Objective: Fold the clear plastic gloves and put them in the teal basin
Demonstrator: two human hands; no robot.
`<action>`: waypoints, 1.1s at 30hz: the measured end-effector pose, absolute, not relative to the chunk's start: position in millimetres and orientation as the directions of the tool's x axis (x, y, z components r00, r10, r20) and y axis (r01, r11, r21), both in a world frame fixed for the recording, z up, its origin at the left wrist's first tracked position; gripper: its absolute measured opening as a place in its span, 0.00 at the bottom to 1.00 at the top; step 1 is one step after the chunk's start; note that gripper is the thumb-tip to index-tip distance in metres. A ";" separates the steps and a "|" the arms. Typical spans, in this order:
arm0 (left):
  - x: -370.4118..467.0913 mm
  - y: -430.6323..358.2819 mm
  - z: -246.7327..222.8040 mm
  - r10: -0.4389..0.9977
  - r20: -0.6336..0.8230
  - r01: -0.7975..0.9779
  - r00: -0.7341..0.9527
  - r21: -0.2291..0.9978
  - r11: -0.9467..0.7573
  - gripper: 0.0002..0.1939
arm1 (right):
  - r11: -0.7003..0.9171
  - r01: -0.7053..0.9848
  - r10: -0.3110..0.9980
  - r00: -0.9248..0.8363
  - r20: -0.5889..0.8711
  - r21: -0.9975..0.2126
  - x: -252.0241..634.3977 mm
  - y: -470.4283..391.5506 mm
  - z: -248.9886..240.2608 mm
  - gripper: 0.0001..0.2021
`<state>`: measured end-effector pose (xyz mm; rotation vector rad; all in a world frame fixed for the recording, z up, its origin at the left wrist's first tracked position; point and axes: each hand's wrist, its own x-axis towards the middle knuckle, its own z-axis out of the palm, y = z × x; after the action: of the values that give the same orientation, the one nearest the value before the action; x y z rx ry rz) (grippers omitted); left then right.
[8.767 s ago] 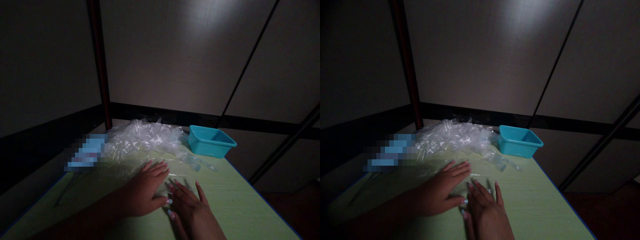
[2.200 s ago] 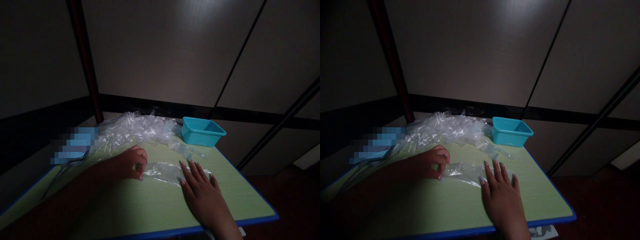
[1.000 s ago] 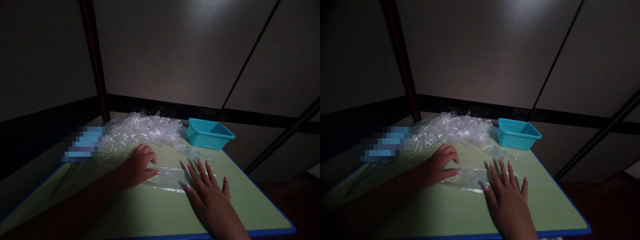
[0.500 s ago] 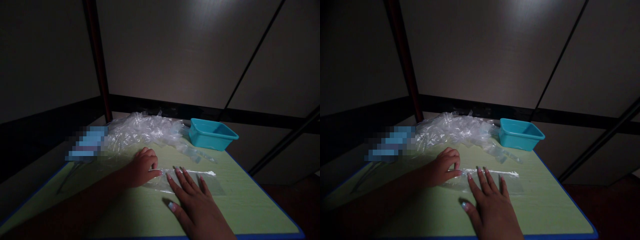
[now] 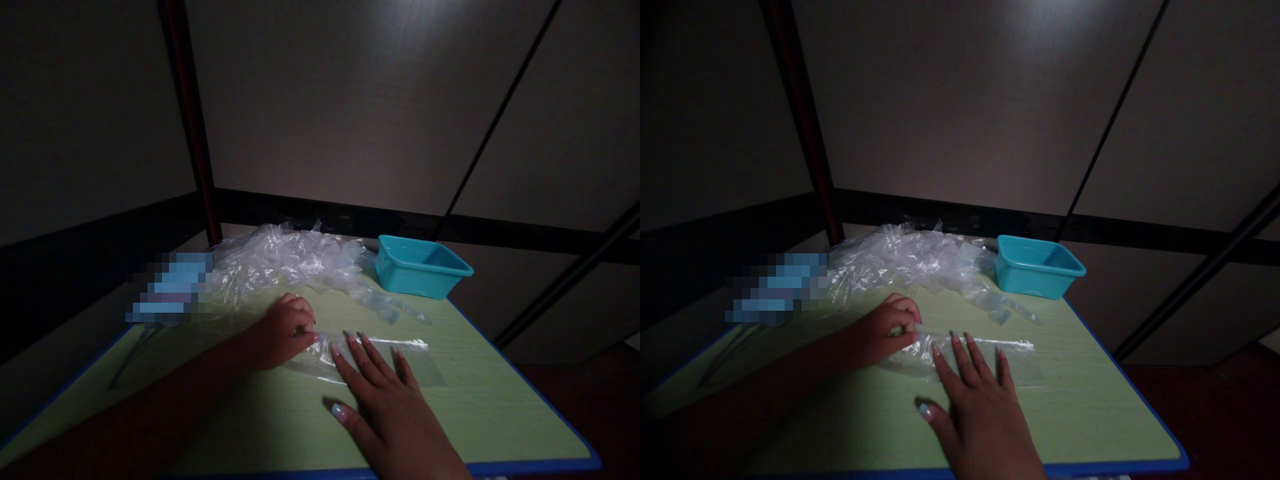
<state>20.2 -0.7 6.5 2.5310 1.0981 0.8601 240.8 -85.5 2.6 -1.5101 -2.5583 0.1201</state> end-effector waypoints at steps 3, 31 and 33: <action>19.2 0.4 6.0 0.737 0.444 0.600 0.509 0.431 -0.674 0.11 | 0.493 0.856 0.870 -0.483 0.103 -0.154 241.7 -85.0 2.0 0.27; 48.1 -51.7 17.7 0.522 -0.002 0.500 0.853 0.289 -0.816 0.45 | 0.399 0.910 0.916 -0.392 0.084 -0.111 237.0 -81.6 -6.9 0.36; 47.3 -52.4 19.6 0.537 -0.031 0.521 0.843 0.295 -0.801 0.46 | 0.410 0.906 0.911 -0.401 0.095 -0.108 237.3 -80.6 -7.9 0.35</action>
<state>47.3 -52.4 19.6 2.7293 0.8025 0.0777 237.3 -80.6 -7.9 -1.6344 -2.5185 0.0591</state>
